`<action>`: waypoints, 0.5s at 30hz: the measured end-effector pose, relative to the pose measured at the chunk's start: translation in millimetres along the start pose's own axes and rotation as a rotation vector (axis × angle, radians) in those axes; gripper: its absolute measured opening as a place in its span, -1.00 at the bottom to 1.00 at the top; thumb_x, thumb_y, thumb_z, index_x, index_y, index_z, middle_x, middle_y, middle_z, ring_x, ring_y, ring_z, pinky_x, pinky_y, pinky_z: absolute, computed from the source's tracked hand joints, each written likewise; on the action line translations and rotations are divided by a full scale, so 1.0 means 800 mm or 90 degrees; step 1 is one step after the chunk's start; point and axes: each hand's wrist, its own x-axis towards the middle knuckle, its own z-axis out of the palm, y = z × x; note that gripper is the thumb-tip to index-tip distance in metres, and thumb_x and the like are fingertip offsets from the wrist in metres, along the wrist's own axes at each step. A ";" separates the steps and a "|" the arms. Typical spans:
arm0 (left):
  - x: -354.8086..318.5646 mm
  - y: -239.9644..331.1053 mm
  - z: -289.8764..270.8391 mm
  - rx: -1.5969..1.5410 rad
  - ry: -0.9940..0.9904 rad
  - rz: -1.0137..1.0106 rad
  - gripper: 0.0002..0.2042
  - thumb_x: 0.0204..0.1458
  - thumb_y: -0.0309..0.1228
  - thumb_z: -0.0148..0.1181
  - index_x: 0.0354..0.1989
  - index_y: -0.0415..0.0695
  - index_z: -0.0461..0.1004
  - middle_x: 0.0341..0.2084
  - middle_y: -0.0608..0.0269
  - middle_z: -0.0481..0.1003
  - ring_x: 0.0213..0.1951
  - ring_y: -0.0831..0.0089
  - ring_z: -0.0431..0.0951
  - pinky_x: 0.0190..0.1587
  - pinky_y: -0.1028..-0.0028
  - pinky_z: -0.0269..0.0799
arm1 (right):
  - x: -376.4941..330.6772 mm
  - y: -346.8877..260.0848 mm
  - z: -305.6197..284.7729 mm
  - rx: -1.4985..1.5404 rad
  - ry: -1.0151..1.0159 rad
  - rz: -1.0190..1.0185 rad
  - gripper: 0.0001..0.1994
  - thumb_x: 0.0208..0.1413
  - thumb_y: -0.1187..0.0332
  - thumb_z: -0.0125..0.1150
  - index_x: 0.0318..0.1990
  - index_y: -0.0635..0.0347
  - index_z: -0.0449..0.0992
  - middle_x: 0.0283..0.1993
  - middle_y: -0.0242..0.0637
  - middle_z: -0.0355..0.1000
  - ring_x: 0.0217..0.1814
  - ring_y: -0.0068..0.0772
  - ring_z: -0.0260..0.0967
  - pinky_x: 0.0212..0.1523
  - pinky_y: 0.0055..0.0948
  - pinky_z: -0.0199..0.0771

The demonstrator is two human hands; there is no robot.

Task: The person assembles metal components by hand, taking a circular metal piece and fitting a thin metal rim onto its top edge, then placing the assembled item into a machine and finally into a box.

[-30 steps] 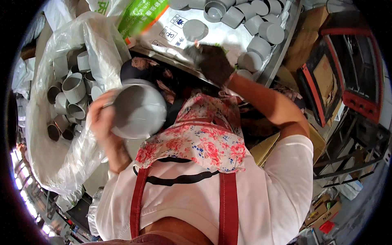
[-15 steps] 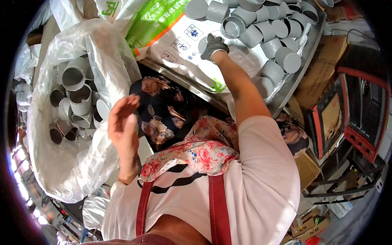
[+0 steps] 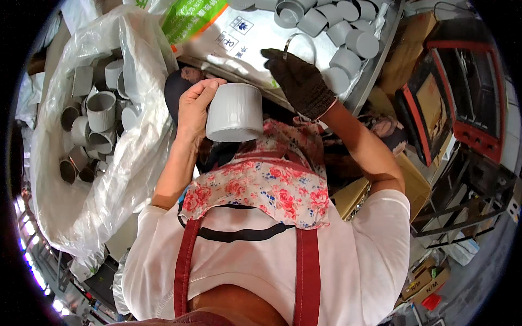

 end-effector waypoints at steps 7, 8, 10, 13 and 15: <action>-0.056 -0.022 -0.019 0.077 -0.192 0.116 -0.28 -0.26 -0.53 0.27 0.14 -0.08 0.05 -0.15 0.32 0.24 -0.18 0.62 0.22 -0.20 0.63 0.13 | -0.064 0.000 0.048 -0.152 -0.356 -0.319 -0.75 0.11 0.31 -0.07 -0.15 0.28 0.36 -0.35 -0.10 0.37 -0.38 -0.25 0.32 -0.29 -0.43 0.35; -0.062 -0.021 -0.016 0.106 -0.197 0.161 -0.19 -0.30 -0.51 0.29 0.20 -0.03 -0.02 0.02 0.27 0.14 -0.04 0.56 0.17 -0.12 0.57 0.10 | -0.066 -0.003 0.050 -0.083 -0.439 -0.177 -0.75 0.11 0.31 -0.06 -0.15 0.27 0.37 -0.35 -0.11 0.38 -0.36 -0.26 0.33 -0.27 -0.44 0.35; -0.065 -0.008 -0.023 0.316 -0.355 0.228 -0.32 -0.30 -0.50 0.28 0.12 -0.04 0.18 0.13 0.23 0.07 0.09 0.47 0.11 0.02 0.46 0.08 | -0.065 -0.010 0.052 -0.031 -0.523 -0.056 -0.75 0.08 0.30 -0.02 -0.16 0.26 0.39 -0.34 -0.15 0.39 -0.33 -0.32 0.33 -0.26 -0.46 0.35; -0.073 -0.025 -0.037 0.189 -0.372 0.110 -0.69 -0.22 -0.53 0.25 -0.20 -0.16 0.47 -0.22 0.27 0.41 -0.18 0.52 0.36 -0.10 0.56 0.22 | -0.063 -0.020 0.050 -0.085 -0.553 -0.124 -0.75 0.02 0.28 0.08 -0.21 0.26 0.43 -0.31 -0.20 0.42 -0.30 -0.50 0.33 -0.25 -0.51 0.35; -0.076 -0.032 -0.046 0.184 -0.333 0.104 -0.72 -0.22 -0.58 0.24 -0.24 -0.20 0.47 -0.24 0.25 0.40 -0.19 0.50 0.36 -0.11 0.55 0.23 | -0.077 -0.023 0.056 -0.057 -0.429 -0.002 -0.76 0.02 0.28 0.09 -0.22 0.26 0.44 -0.31 -0.21 0.43 -0.30 -0.53 0.32 -0.24 -0.53 0.35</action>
